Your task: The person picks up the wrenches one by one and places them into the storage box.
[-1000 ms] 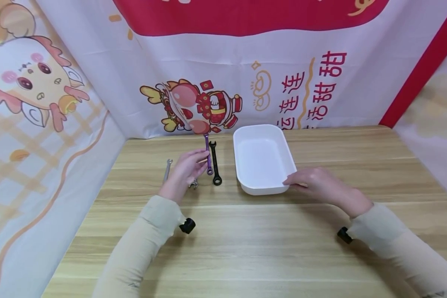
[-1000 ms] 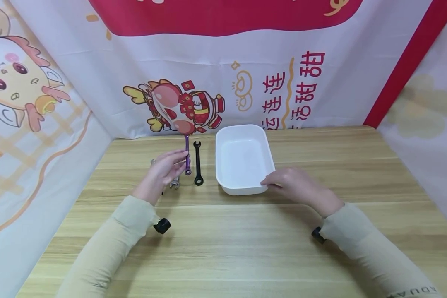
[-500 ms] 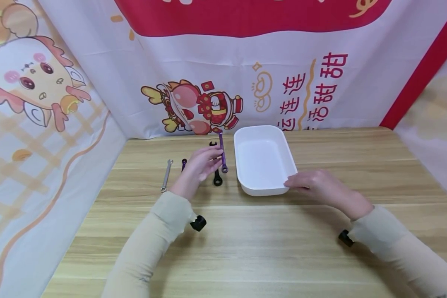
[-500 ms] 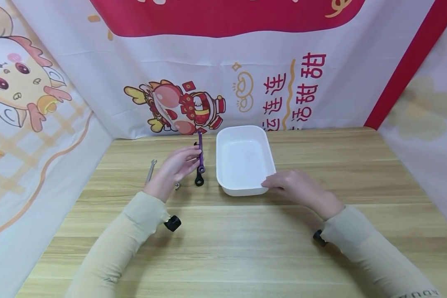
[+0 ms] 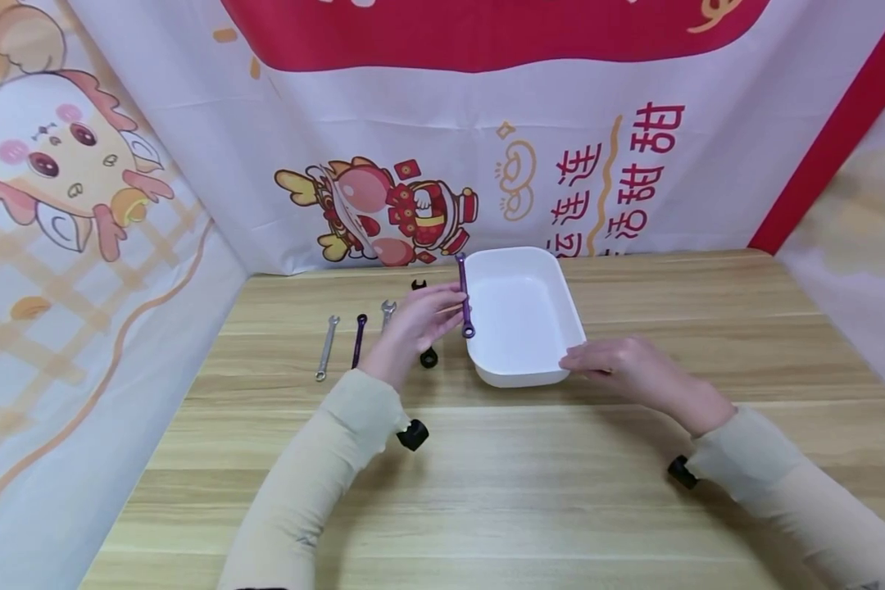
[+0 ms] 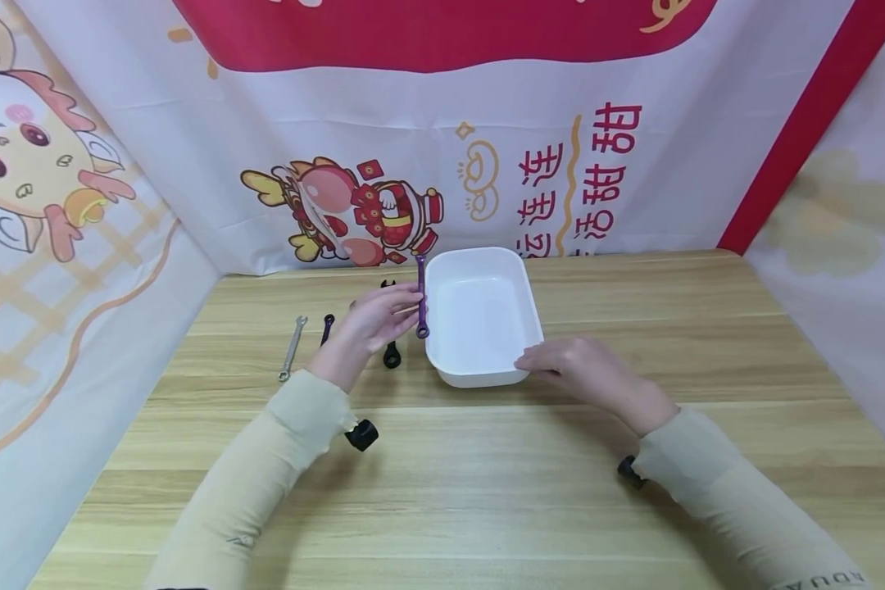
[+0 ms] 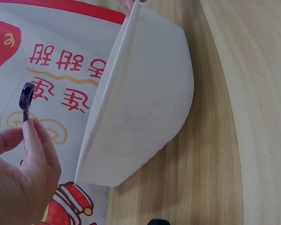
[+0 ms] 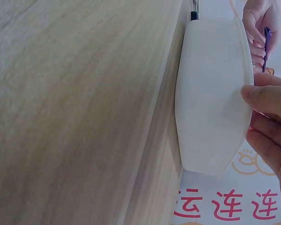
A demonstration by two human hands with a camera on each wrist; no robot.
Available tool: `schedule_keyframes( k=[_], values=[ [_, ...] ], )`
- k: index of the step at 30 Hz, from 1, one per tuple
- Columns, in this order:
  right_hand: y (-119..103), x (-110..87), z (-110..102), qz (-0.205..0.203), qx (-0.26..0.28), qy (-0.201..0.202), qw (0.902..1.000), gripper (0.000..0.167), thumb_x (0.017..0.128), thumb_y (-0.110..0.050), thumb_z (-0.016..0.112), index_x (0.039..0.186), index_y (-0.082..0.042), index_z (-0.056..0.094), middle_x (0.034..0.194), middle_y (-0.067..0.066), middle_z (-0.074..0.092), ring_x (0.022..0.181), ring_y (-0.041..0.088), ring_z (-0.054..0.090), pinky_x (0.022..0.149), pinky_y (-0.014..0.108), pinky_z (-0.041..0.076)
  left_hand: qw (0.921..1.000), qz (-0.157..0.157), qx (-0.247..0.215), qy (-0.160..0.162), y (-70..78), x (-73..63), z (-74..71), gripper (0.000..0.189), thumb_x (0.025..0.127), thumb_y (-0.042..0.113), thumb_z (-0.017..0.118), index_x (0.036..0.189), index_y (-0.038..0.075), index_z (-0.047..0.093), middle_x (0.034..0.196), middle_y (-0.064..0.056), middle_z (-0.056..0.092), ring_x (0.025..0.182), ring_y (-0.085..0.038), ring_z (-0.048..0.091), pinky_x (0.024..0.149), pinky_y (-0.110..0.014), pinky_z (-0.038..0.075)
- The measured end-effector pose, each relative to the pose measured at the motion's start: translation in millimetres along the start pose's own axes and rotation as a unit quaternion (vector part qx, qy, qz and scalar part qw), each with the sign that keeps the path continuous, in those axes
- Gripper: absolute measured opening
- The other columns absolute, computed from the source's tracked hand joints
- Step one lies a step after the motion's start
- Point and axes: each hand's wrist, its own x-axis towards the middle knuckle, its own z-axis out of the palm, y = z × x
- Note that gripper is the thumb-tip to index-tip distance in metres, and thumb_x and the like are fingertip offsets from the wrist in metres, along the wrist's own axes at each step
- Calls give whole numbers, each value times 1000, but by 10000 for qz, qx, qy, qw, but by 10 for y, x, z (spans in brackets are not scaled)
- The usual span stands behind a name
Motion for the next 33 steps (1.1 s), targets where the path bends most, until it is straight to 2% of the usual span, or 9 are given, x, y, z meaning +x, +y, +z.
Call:
schedule_keyframes(
  k=[5, 14, 20, 26, 33],
  values=[
    [-10, 10, 0, 24, 52, 19, 10000, 41, 67, 11, 88, 104, -4, 80, 105, 8, 77, 95, 27, 75, 77, 41, 62, 9999, -17, 68, -122, -4, 30, 112, 37, 97, -6, 62, 134, -1, 63, 103, -10, 66, 90, -19, 66, 78, -21, 58],
    [-22, 12, -7, 91, 122, -7, 9999, 41, 68, 12, 87, 105, -5, 80, 106, 7, 77, 96, 26, 74, 78, 40, 62, 9995, -138, 107, -253, -71, 101, 274, 40, 97, -8, 60, 137, -1, 60, 103, -10, 65, 86, -17, 65, 74, -18, 58],
    [-15, 3, -5, 120, 137, -52, 9998, 40, 69, 12, 87, 105, -5, 80, 106, 6, 77, 96, 25, 74, 79, 39, 62, 9996, -199, 81, -200, -136, 151, 339, 40, 98, -8, 60, 137, -1, 60, 111, -13, 66, 89, -18, 65, 80, -21, 58],
    [-19, -5, -13, 190, 97, -142, 9997, 40, 70, 9, 87, 106, -5, 80, 107, 6, 77, 97, 25, 74, 79, 40, 61, 9997, -126, 39, -208, -171, 209, 406, 40, 98, -8, 60, 137, -2, 60, 117, -16, 66, 98, -21, 64, 85, -23, 58],
    [-11, -12, -3, 230, 132, -184, 9995, 40, 70, 9, 88, 106, -5, 80, 107, 6, 77, 98, 26, 74, 80, 39, 62, 9996, -173, -102, -180, -229, 301, 510, 39, 98, -10, 59, 136, -4, 61, 102, -11, 65, 87, -18, 64, 80, -22, 59]
  ],
)
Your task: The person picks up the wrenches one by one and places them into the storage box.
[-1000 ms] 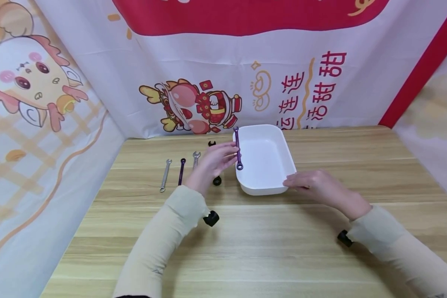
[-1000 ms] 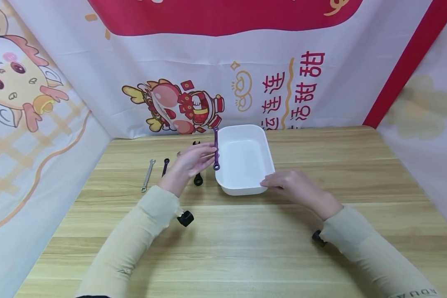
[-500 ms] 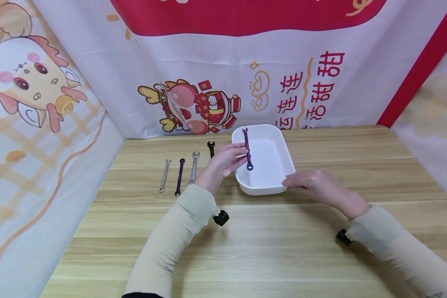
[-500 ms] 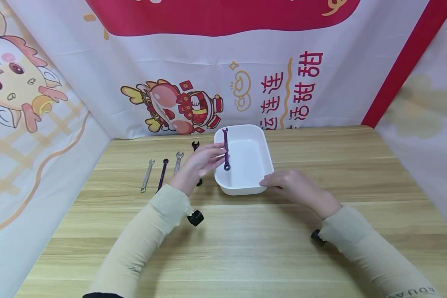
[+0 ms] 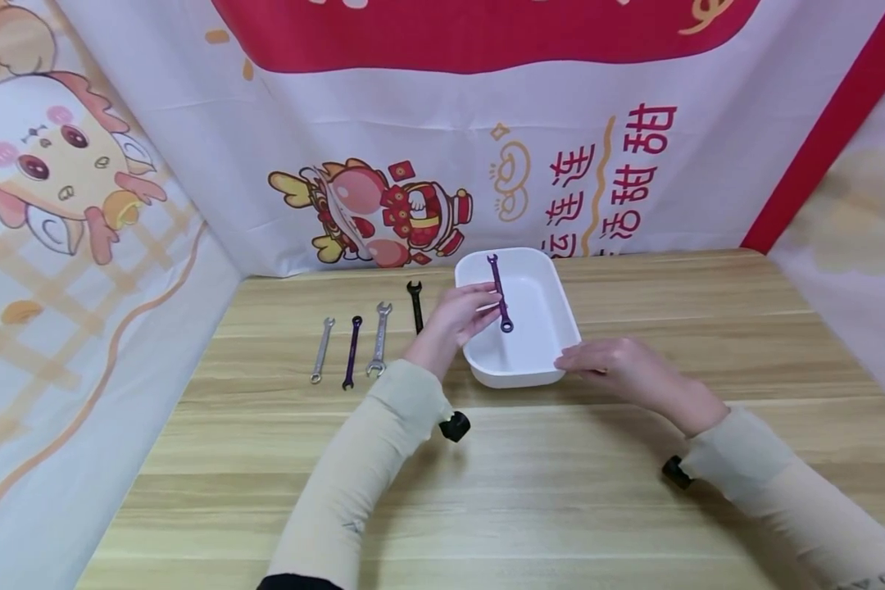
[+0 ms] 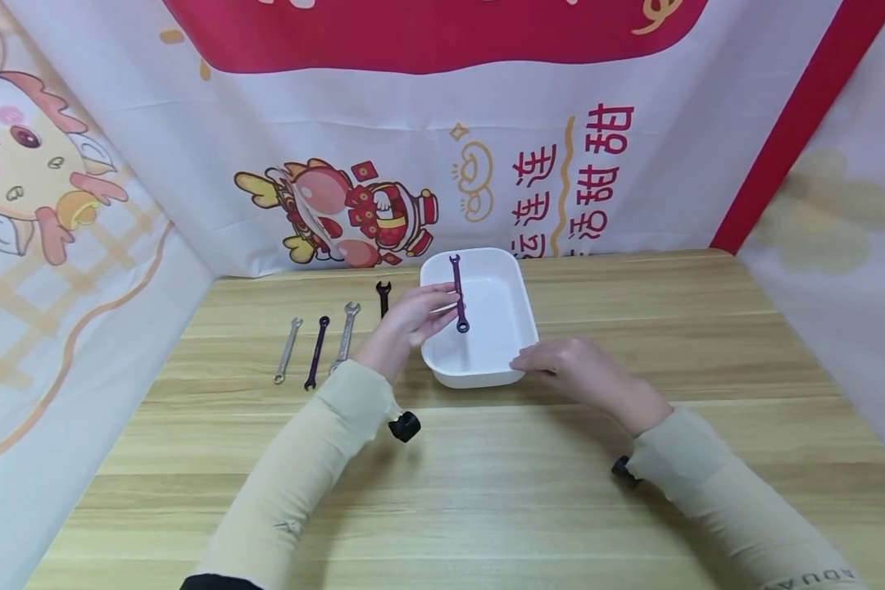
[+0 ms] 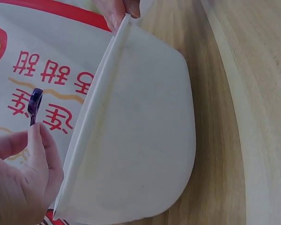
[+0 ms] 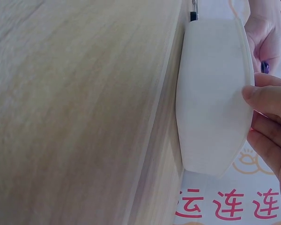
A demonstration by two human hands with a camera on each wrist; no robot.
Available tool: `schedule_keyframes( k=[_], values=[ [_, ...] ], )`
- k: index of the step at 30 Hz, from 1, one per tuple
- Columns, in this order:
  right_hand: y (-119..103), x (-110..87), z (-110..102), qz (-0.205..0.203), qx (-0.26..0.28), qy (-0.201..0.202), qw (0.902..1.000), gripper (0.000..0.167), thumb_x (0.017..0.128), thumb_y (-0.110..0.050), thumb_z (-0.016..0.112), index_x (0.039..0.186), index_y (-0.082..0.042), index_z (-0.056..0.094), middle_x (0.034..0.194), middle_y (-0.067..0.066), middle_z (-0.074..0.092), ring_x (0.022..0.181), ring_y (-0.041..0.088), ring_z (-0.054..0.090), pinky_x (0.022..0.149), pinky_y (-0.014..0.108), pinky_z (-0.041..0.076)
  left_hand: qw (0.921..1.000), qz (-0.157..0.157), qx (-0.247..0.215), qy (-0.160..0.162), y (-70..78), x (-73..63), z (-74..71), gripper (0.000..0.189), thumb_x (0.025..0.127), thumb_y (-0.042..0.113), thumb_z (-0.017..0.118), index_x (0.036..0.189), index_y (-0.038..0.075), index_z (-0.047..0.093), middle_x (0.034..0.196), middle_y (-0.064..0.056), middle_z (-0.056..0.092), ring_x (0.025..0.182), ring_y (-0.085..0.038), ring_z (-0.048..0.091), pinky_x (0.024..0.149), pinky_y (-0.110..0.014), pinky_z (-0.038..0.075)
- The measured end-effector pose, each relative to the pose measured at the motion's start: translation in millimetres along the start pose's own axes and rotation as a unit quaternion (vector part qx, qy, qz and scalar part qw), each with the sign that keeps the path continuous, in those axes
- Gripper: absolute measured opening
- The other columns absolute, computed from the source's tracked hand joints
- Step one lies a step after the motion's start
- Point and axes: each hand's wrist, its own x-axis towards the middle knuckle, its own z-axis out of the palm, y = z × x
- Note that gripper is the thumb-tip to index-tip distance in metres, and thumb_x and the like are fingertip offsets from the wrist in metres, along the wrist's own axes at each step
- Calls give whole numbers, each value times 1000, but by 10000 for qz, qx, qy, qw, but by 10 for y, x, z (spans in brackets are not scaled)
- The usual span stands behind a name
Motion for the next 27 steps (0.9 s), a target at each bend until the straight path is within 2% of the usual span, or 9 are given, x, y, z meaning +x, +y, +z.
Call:
schedule_keyframes(
  k=[3, 8, 13, 22, 27],
  values=[
    [5, 0, 4, 71, 45, -52, 10000, 38, 71, 7, 88, 106, -6, 80, 107, 6, 77, 99, 25, 74, 81, 38, 61, 10000, -8, -51, 4, -17, 31, 46, 38, 98, -10, 58, 136, -4, 61, 102, -11, 66, 87, -18, 64, 81, -22, 59],
    [3, -3, 5, 135, 60, -99, 9998, 38, 72, 7, 88, 107, -5, 80, 107, 5, 77, 100, 25, 74, 81, 38, 61, 10000, 29, -53, -25, -39, 80, 119, 38, 98, -10, 59, 135, -5, 62, 111, -16, 67, 94, -20, 65, 86, -24, 58],
    [-5, -9, -7, 175, 67, -140, 9997, 38, 72, 6, 88, 108, -5, 80, 108, 5, 77, 100, 25, 74, 81, 39, 61, 10000, 14, -43, 25, -79, 138, 166, 36, 98, -11, 58, 133, -6, 62, 108, -15, 67, 94, -20, 65, 87, -25, 58],
    [2, -11, -31, 94, 109, -61, 9999, 39, 70, 9, 88, 106, -5, 80, 107, 6, 77, 98, 25, 74, 80, 39, 61, 9995, 41, 286, 105, -131, 204, 266, 35, 97, -10, 60, 131, -6, 64, 113, -19, 69, 87, -17, 65, 88, -26, 58],
    [1, 11, 3, 18, 68, -17, 10000, 40, 70, 10, 88, 106, -5, 80, 106, 6, 77, 98, 25, 74, 79, 39, 61, 9993, 42, 357, 123, -157, 256, 295, 35, 97, -12, 60, 132, -7, 63, 124, -24, 67, 94, -21, 67, 87, -26, 58]
  ],
)
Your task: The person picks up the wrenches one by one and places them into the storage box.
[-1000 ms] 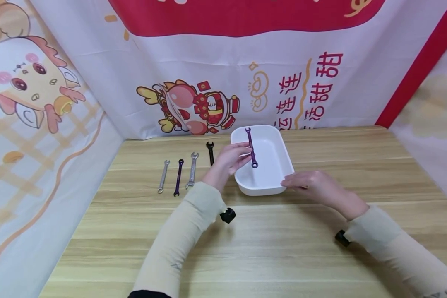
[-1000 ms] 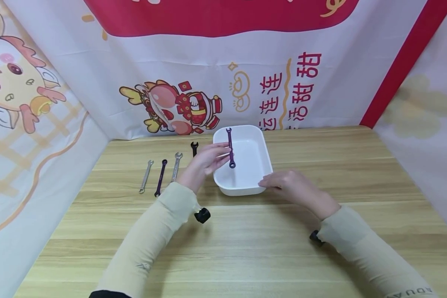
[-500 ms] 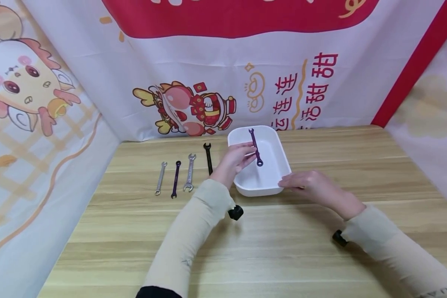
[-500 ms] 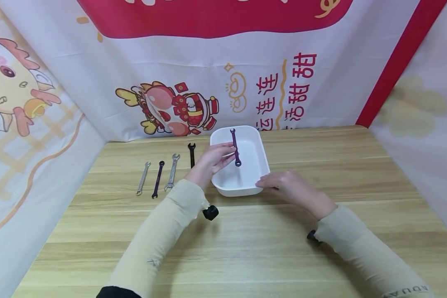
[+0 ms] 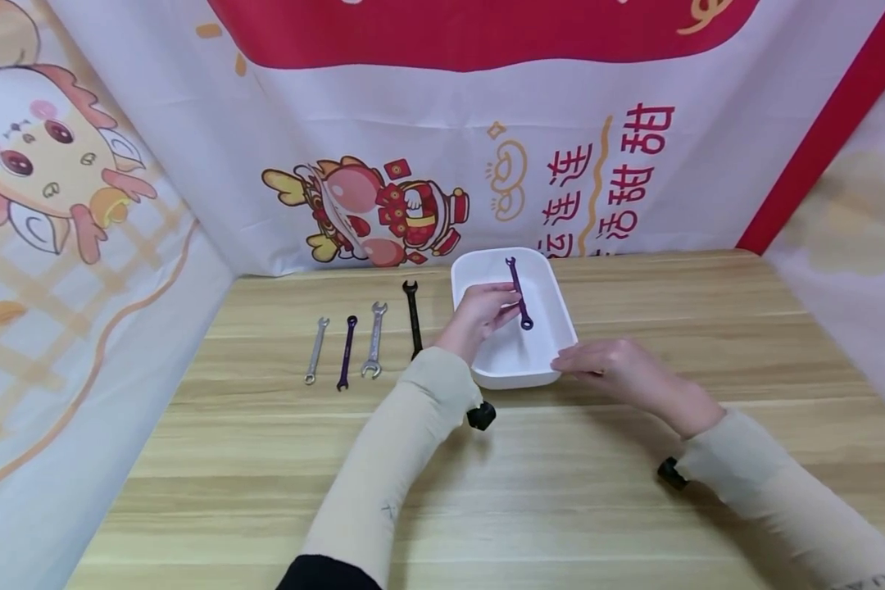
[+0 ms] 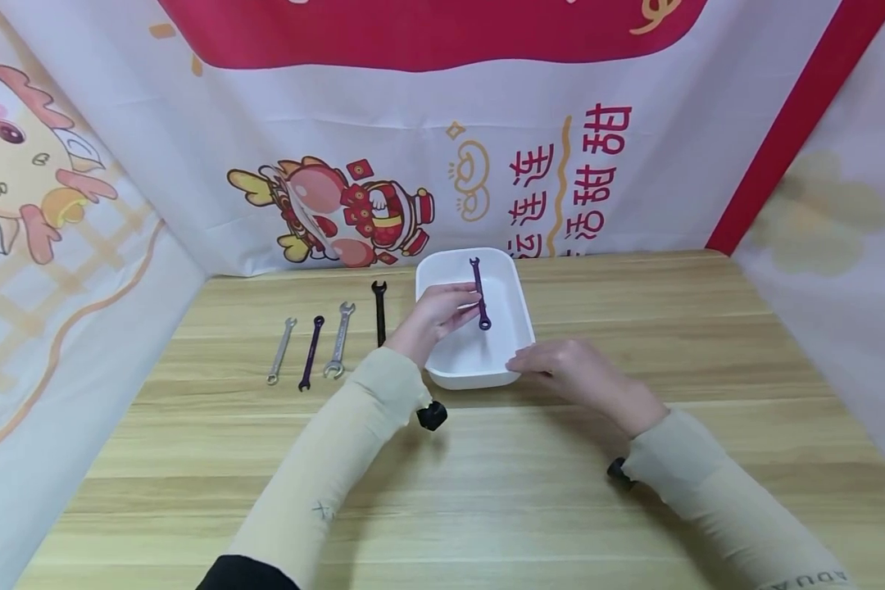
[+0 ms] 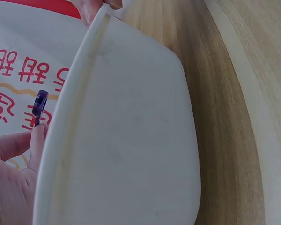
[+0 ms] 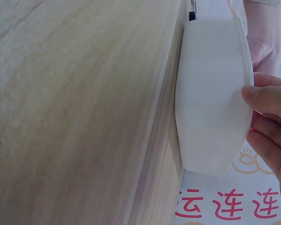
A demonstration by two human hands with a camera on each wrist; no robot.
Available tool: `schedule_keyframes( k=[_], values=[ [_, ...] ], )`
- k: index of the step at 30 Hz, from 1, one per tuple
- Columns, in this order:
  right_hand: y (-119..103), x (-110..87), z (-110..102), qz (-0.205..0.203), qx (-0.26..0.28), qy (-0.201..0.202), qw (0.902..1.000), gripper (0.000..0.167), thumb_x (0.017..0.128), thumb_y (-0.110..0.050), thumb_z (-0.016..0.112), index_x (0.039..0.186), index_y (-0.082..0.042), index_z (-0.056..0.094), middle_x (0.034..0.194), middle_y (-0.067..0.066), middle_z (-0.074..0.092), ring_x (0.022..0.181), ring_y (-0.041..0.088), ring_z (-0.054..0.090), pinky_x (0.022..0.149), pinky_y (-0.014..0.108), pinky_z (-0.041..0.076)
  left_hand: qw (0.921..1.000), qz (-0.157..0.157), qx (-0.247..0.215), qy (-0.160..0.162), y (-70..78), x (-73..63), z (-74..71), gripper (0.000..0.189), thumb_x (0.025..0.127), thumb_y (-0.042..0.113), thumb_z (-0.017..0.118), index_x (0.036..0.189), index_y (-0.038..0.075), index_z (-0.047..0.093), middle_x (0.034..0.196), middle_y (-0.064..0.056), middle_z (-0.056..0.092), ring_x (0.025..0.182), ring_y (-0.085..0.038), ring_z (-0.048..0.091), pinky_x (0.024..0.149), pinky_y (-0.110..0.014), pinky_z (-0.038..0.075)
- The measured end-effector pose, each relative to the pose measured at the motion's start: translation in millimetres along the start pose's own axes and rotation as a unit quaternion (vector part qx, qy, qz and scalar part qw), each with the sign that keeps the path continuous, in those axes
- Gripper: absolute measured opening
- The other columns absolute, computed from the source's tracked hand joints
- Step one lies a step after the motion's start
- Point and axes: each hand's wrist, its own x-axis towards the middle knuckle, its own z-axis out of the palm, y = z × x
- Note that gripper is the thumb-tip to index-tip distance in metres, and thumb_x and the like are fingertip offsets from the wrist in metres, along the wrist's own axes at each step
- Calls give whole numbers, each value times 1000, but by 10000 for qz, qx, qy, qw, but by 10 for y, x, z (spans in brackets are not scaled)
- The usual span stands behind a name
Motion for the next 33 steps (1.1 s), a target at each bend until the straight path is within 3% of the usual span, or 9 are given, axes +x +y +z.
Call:
schedule_keyframes(
  k=[8, 16, 24, 33],
  values=[
    [-15, -16, -16, 184, 10, -81, 9998, 40, 71, 10, 87, 106, -6, 80, 107, 5, 77, 99, 25, 74, 80, 38, 61, 9998, -77, 157, 138, -25, 52, 97, 35, 95, -12, 62, 130, -7, 65, 125, -25, 67, 109, -28, 69, 82, -24, 59],
    [-10, -19, 1, 147, -23, -98, 9998, 39, 72, 11, 86, 107, -6, 80, 108, 5, 77, 100, 25, 74, 81, 39, 61, 9994, -120, 235, 232, -80, 103, 113, 35, 96, -12, 62, 130, -7, 64, 127, -25, 66, 104, -26, 69, 84, -25, 59],
    [-3, 7, 8, 15, -18, -57, 10000, 39, 71, 10, 87, 107, -5, 80, 107, 6, 77, 98, 25, 74, 81, 38, 61, 9985, 58, 442, 312, -142, 158, 162, 32, 94, -13, 62, 126, -10, 65, 121, -25, 68, 87, -21, 68, 79, -24, 60],
    [3, -3, 5, -47, -67, -27, 10000, 39, 70, 11, 87, 105, -4, 80, 106, 6, 77, 97, 24, 74, 80, 36, 62, 9979, 172, 430, 453, -187, 162, 235, 28, 92, -17, 62, 119, -12, 66, 115, -25, 67, 106, -32, 69, 80, -26, 60]
  ],
)
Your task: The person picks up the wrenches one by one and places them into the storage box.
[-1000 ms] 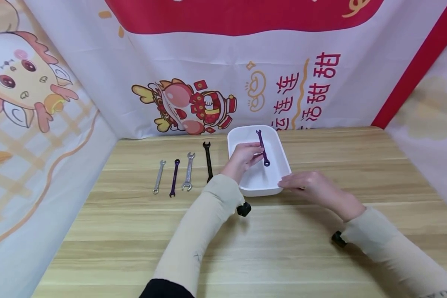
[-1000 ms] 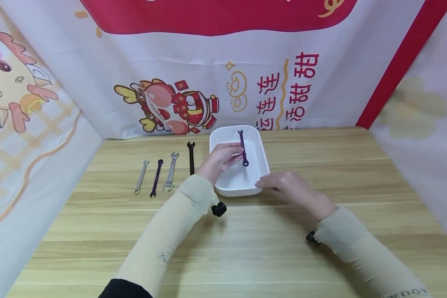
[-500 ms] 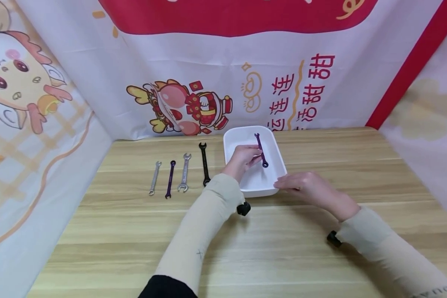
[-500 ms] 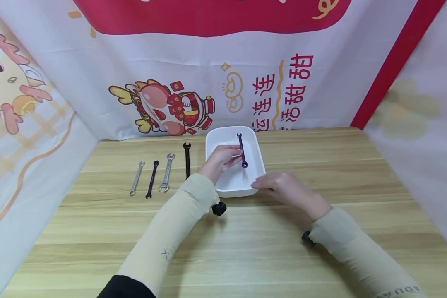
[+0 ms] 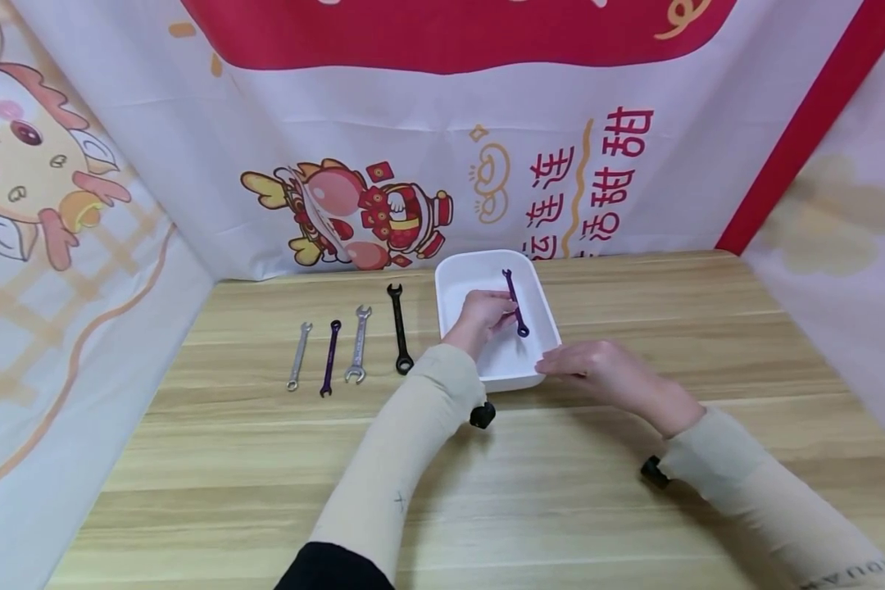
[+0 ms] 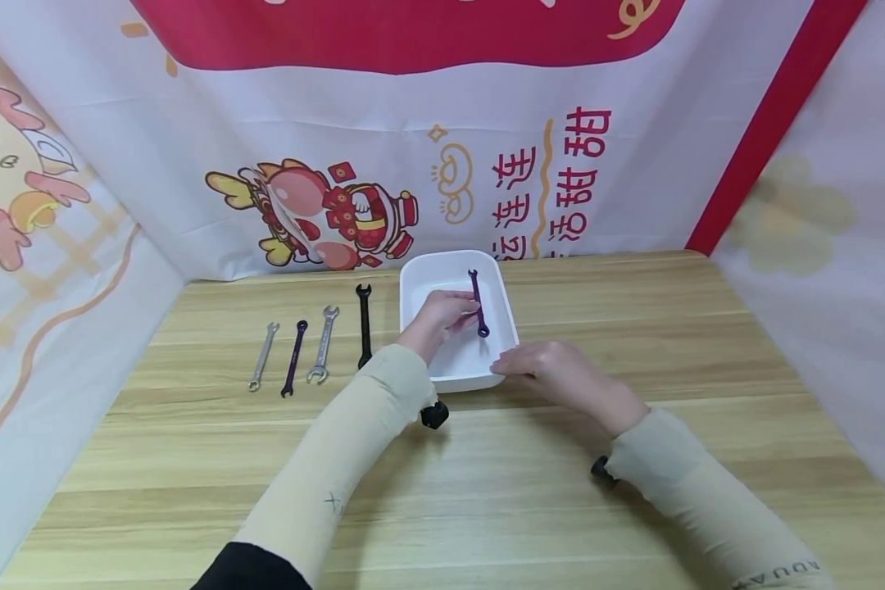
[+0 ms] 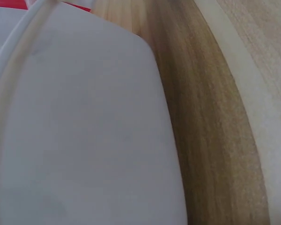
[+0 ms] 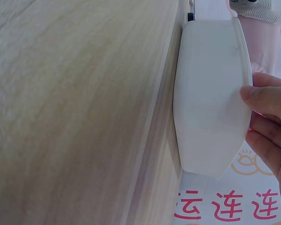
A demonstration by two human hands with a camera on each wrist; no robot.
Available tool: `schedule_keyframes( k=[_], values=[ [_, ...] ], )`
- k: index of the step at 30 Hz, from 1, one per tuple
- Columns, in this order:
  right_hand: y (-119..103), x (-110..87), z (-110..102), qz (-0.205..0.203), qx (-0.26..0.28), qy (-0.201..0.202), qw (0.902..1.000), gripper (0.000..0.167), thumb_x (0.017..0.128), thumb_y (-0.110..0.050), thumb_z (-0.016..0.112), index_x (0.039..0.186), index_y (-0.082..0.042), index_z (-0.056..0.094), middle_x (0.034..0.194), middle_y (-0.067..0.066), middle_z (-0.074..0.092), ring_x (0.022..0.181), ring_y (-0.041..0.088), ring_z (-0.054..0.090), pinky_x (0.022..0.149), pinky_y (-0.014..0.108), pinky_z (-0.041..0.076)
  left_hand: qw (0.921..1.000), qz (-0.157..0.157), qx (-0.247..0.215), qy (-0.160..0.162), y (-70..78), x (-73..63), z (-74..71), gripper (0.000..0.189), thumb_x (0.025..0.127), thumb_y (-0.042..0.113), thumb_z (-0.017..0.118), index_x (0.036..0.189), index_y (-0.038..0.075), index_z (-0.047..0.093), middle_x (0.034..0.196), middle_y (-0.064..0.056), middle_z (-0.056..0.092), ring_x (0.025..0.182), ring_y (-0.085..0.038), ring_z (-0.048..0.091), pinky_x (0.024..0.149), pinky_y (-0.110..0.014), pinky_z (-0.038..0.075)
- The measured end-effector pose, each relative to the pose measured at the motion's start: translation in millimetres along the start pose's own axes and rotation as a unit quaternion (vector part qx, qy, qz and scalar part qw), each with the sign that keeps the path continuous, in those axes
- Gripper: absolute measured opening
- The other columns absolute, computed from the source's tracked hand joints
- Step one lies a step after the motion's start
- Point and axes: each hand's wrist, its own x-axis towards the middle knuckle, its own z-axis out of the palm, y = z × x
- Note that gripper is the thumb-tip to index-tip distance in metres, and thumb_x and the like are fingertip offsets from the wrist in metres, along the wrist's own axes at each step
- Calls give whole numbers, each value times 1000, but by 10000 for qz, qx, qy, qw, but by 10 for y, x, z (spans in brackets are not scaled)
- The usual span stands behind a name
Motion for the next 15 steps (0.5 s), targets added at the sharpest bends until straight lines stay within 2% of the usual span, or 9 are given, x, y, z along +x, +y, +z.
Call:
schedule_keyframes(
  k=[9, 15],
  values=[
    [3, -1, 13, 37, 83, 36, 10000, 40, 69, 11, 88, 106, -5, 80, 106, 6, 77, 97, 23, 75, 79, 36, 62, 9980, 59, 525, 357, -44, 14, 80, 29, 91, -18, 61, 119, -11, 67, 116, -26, 67, 107, -33, 69, 84, -29, 60],
    [11, -5, 21, 9, 55, 114, 9999, 40, 69, 11, 88, 104, -5, 80, 105, 6, 77, 96, 24, 75, 78, 36, 62, 9943, -94, 955, 464, -74, 102, 87, 28, 91, -16, 65, 118, -9, 68, 112, -22, 68, 98, -29, 70, 80, -26, 60]
  ],
)
